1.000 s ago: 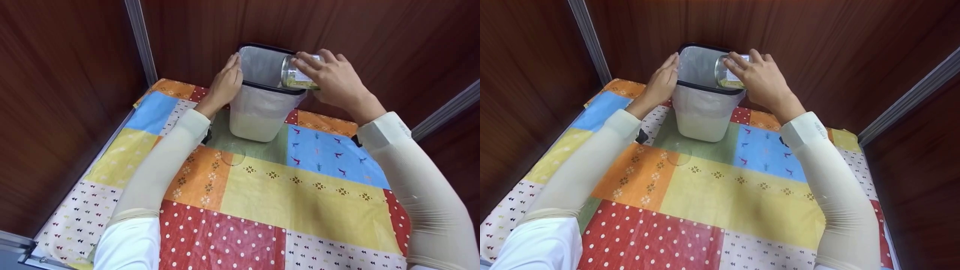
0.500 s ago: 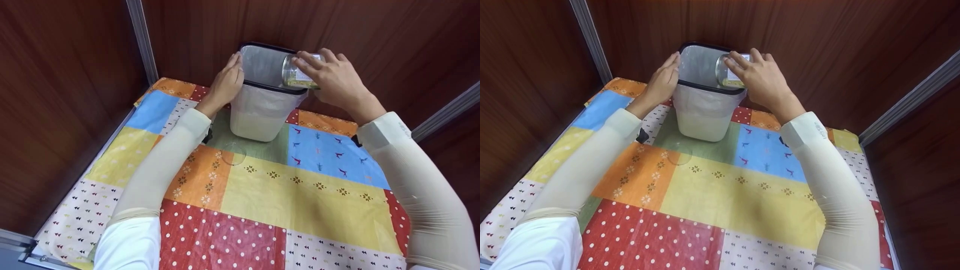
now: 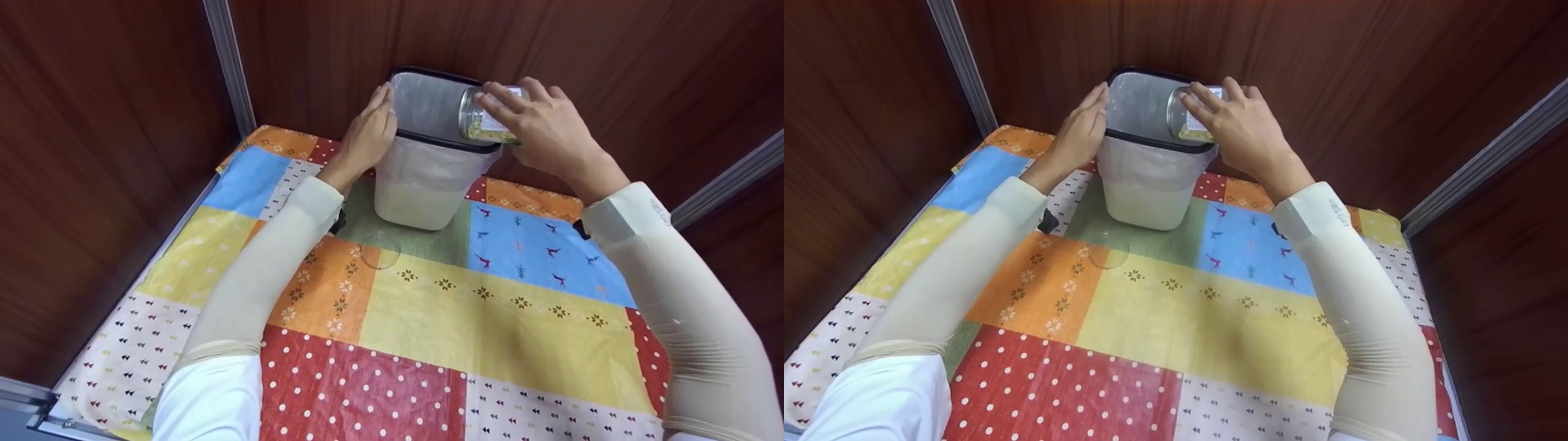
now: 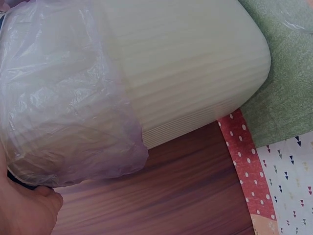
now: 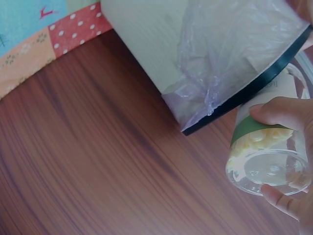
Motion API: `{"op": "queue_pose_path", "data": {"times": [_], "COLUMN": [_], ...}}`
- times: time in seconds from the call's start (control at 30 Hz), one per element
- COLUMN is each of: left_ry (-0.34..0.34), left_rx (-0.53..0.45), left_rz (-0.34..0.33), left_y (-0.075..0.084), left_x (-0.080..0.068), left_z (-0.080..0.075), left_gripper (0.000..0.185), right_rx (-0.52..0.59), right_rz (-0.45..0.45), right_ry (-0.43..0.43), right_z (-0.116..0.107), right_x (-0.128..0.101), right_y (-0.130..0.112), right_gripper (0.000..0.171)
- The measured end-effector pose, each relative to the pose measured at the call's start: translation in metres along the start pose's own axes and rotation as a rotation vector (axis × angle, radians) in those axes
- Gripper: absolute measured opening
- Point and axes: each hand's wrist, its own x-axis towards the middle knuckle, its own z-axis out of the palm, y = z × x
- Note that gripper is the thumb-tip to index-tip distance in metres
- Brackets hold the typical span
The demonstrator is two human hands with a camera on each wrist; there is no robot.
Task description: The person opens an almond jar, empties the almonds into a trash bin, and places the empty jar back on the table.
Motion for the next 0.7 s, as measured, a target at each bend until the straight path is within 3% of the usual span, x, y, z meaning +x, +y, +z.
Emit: {"op": "queue_pose_path", "data": {"times": [0.7], "left_ry": [-0.013], "left_rx": [0.011], "left_rz": [-0.012], "left_y": [0.0037], "left_x": [0.0025], "left_z": [0.0063], "left_gripper": [0.055], "right_rx": [0.015], "right_rz": [-0.037], "right_ry": [0.038], "right_z": [0.0044], "right_x": [-0.0006], "right_y": [0.0035], "right_gripper": [0.107]}}
